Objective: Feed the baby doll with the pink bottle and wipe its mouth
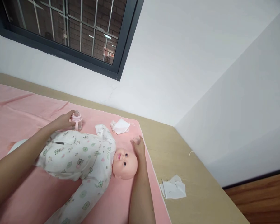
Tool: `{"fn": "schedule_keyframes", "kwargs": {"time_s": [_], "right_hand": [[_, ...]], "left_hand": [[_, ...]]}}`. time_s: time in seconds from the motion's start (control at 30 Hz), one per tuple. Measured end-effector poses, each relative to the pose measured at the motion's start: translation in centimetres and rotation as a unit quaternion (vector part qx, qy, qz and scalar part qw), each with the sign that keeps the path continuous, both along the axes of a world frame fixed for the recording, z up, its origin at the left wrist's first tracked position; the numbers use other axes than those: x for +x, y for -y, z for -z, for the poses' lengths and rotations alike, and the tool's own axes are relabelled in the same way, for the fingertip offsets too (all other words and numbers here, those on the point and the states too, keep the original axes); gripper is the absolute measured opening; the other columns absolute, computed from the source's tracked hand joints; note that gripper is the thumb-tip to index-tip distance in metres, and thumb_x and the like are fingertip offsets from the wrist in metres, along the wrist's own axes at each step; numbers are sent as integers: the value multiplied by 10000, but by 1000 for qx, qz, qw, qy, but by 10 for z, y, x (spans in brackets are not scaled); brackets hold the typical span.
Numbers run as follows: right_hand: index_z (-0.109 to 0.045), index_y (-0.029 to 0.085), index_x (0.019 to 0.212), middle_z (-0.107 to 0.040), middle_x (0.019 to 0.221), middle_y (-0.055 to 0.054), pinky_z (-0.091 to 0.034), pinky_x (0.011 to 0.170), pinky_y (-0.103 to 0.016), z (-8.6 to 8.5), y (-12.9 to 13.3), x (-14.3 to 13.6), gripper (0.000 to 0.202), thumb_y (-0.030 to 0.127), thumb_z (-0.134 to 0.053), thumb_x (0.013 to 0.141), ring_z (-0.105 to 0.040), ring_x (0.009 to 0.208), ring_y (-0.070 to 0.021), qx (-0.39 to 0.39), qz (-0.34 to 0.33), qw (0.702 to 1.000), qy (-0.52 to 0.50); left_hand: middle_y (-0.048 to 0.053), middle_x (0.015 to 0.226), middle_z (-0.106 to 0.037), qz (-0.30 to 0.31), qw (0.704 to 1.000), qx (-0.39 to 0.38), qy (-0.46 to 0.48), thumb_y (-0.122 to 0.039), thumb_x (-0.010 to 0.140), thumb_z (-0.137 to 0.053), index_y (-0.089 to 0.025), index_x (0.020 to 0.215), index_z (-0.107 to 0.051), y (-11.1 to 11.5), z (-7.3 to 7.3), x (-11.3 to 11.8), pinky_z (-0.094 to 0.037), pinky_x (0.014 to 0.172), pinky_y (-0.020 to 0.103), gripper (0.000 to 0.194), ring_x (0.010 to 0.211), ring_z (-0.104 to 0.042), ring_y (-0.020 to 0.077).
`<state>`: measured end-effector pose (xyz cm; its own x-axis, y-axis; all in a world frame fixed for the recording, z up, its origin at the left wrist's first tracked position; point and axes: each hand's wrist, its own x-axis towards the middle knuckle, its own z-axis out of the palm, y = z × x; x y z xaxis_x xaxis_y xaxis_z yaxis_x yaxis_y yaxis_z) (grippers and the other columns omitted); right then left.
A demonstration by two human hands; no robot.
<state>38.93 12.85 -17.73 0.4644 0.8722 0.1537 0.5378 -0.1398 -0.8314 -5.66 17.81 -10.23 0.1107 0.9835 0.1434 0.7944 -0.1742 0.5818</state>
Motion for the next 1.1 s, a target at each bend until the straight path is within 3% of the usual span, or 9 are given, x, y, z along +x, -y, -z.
{"fn": "schedule_keyframes", "kwargs": {"time_s": [0.2,0.3,0.43,0.53,0.63,0.77,0.83,0.97,1.1], "right_hand": [[-450,150,1368,-492,1392,-174,-379,1063,-435,-2,0,0,753,583,-562,762,-466,1297,-310,5,13,1000,-19],[-455,143,1349,-483,1401,-183,-381,1055,-401,2,-2,2,730,628,-475,802,-454,1311,-292,19,16,999,-25],[-460,119,1301,-580,1287,-190,-444,967,-373,9,-8,8,717,657,-351,839,-571,1176,-261,40,22,998,-42],[-458,137,1280,-611,1243,-167,-456,937,-339,12,-9,10,721,687,-307,838,-592,1142,-242,52,31,997,-47],[-451,145,1281,-612,1233,-163,-464,918,-314,12,-8,9,741,709,-285,830,-600,1126,-233,59,36,997,-46],[-443,134,1292,-567,1283,-167,-461,932,-312,11,-5,6,757,709,-290,824,-580,1143,-228,76,23,996,-39],[-443,129,1292,-545,1306,-170,-447,958,-321,11,-3,4,757,705,-290,826,-556,1172,-231,87,15,995,-36],[-450,108,1274,-512,1333,-186,-422,993,-328,9,0,2,733,675,-264,848,-513,1218,-237,112,18,993,-30],[-477,86,1239,-512,1303,-205,-392,1012,-349,2,6,0,676,616,-276,870,-488,1213,-254,143,42,989,-15]], "left_hand": [[162,1208,-630,21,999,-38,-22,-385,663,-584,-108,1441,-259,7,-9,1,-476,832,320,887,1029,-631,301],[232,1301,-553,1,996,-58,-68,-318,627,-594,-74,1480,-197,13,-21,-4,-470,856,387,972,1074,-603,369],[206,1383,-487,-4,994,45,-99,-378,700,-584,-127,1472,-295,41,-53,1,-396,986,456,862,1265,-455,398],[129,1398,-504,84,991,103,-27,-475,842,-468,-193,1446,-362,72,-77,29,-423,980,401,675,1231,-510,308],[64,1274,-619,234,971,42,24,-444,897,-425,-254,1341,-499,87,-89,79,-478,892,332,489,1121,-600,240],[103,1283,-610,398,916,-45,-23,-274,892,-449,-166,1282,-560,72,-82,159,-437,939,320,420,1132,-586,227],[107,1103,-697,435,893,-109,-50,-246,872,-498,-130,1253,-582,58,-71,194,-479,854,286,406,984,-654,205],[76,978,-707,447,871,-174,-104,-311,880,-571,-118,1075,-653,39,-46,242,-504,814,321,286,865,-661,192],[73,1047,-649,428,866,-214,-150,-405,913,-557,-126,1041,-626,32,-26,263,-503,863,415,315,946,-621,198]]}}
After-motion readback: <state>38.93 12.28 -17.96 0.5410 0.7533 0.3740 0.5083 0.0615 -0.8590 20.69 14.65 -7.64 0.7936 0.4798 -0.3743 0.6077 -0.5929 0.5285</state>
